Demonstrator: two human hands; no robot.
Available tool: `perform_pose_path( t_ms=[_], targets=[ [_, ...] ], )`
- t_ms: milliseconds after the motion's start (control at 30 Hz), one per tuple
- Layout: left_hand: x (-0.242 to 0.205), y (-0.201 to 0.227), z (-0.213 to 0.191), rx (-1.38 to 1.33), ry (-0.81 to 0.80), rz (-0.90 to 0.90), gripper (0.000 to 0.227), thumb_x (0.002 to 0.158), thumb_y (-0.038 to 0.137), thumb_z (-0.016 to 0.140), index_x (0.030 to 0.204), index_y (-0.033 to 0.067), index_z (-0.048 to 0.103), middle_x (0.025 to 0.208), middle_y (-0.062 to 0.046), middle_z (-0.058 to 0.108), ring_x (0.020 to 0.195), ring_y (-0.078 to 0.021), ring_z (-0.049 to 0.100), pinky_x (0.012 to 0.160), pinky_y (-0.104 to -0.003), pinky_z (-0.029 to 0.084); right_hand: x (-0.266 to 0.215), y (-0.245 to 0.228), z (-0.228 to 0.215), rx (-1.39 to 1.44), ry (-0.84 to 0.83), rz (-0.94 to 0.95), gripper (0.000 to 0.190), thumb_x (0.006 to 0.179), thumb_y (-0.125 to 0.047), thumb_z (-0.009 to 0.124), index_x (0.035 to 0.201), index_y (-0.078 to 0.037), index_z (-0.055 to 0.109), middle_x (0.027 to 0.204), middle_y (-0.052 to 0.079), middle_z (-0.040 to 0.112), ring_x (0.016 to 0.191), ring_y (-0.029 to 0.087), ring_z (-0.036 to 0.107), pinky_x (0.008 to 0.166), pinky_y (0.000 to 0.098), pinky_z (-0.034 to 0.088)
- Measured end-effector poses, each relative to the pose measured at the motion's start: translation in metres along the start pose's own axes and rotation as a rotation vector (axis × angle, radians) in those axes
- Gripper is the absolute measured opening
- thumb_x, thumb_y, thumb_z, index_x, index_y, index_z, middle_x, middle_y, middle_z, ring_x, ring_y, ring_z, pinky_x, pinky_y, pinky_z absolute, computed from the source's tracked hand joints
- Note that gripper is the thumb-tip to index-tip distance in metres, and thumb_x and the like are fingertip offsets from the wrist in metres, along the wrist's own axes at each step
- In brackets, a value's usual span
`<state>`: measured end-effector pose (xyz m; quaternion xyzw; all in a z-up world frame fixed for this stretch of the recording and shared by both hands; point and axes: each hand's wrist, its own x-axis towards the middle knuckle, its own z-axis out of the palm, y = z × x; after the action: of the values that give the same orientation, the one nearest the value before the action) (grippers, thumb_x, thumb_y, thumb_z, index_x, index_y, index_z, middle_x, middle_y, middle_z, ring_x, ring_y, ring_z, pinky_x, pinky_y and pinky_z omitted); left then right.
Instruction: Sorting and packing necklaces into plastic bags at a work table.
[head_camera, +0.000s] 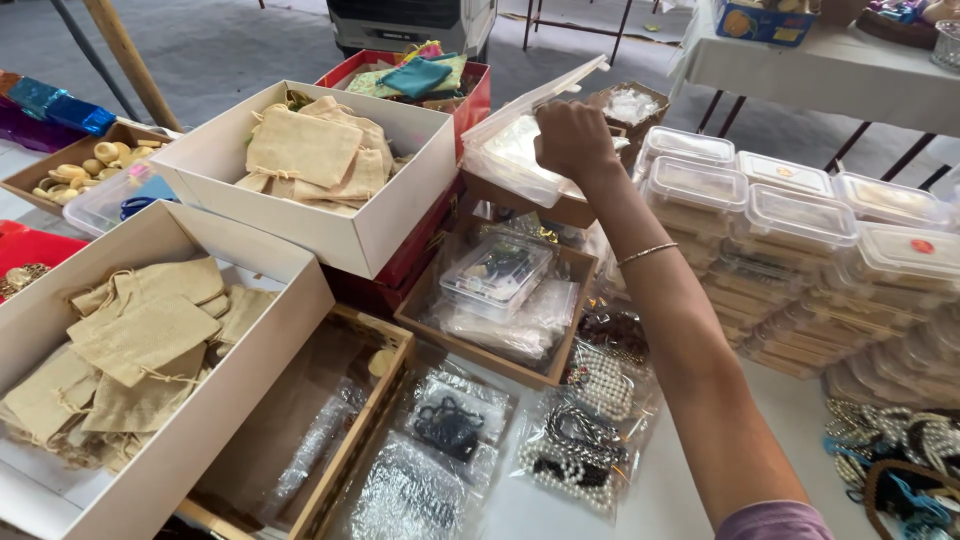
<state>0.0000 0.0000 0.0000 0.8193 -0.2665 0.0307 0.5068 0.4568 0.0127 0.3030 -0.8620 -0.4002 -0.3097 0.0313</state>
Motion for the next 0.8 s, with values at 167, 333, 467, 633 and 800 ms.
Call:
perform_pose_path(
  t_ms=[167, 333, 467, 633, 800],
  targets=[
    [0.021, 0.023, -0.017, -0.031, -0.022, 0.024, 0.019, 0.101, 0.02, 0.075, 0.114, 0.0082, 0.07, 0.109, -0.008, 0.075, 0.103, -0.0207, 0.073, 0.092, -0.032, 0.06, -0.061, -0.016, -0.057, -0.065, 0.221, -0.213, 0.03, 0.074, -0.032, 0.071, 0.086, -0.005, 0.07, 0.071, 0.013, 0.07, 0.066, 0.03, 0.071, 0.081, 0.0598, 0.05],
    [0.031, 0.056, -0.01, -0.087, -0.071, 0.059, 0.019, 0.101, 0.02, 0.075, 0.115, 0.0082, 0.07, 0.11, -0.008, 0.075, 0.104, -0.0202, 0.073, 0.093, -0.032, 0.061, -0.205, 0.0, -0.098, 0.392, 0.221, -0.019, 0.017, 0.091, -0.007, 0.07, 0.105, -0.009, 0.08, 0.082, 0.015, 0.074, 0.072, 0.028, 0.072, 0.071, 0.0407, 0.055],
    [0.041, 0.083, 0.02, -0.169, -0.123, 0.096, 0.02, 0.101, 0.02, 0.076, 0.115, 0.0082, 0.07, 0.111, -0.008, 0.075, 0.105, -0.0199, 0.073, 0.094, -0.031, 0.061, -0.321, 0.007, -0.149, 0.82, 0.158, 0.447, 0.013, 0.086, -0.012, 0.079, 0.098, -0.006, 0.081, 0.084, 0.011, 0.079, 0.071, 0.018, 0.075, 0.068, 0.0308, 0.059],
    [0.113, 0.168, -0.007, 0.013, 0.321, 0.109, 0.051, 0.088, 0.023, 0.084, 0.126, 0.0003, 0.059, 0.119, -0.017, 0.067, 0.111, -0.028, 0.065, 0.095, -0.037, 0.055, -0.423, 0.023, -0.135, 1.308, 0.112, 0.884, 0.009, 0.086, -0.008, 0.078, 0.092, -0.001, 0.077, 0.087, 0.008, 0.079, 0.075, 0.013, 0.075, 0.069, 0.0273, 0.064],
    [0.18, 0.135, -0.012, 0.208, 0.836, 0.013, 0.106, 0.068, 0.027, 0.1, 0.145, -0.0102, 0.038, 0.129, -0.032, 0.053, 0.115, -0.0372, 0.055, 0.094, -0.046, 0.049, -0.468, 0.015, -0.135, 1.351, 0.148, 1.044, 0.016, 0.086, -0.014, 0.081, 0.087, 0.001, 0.075, 0.082, 0.008, 0.076, 0.072, 0.012, 0.072, 0.06, 0.028, 0.058]
  ],
)
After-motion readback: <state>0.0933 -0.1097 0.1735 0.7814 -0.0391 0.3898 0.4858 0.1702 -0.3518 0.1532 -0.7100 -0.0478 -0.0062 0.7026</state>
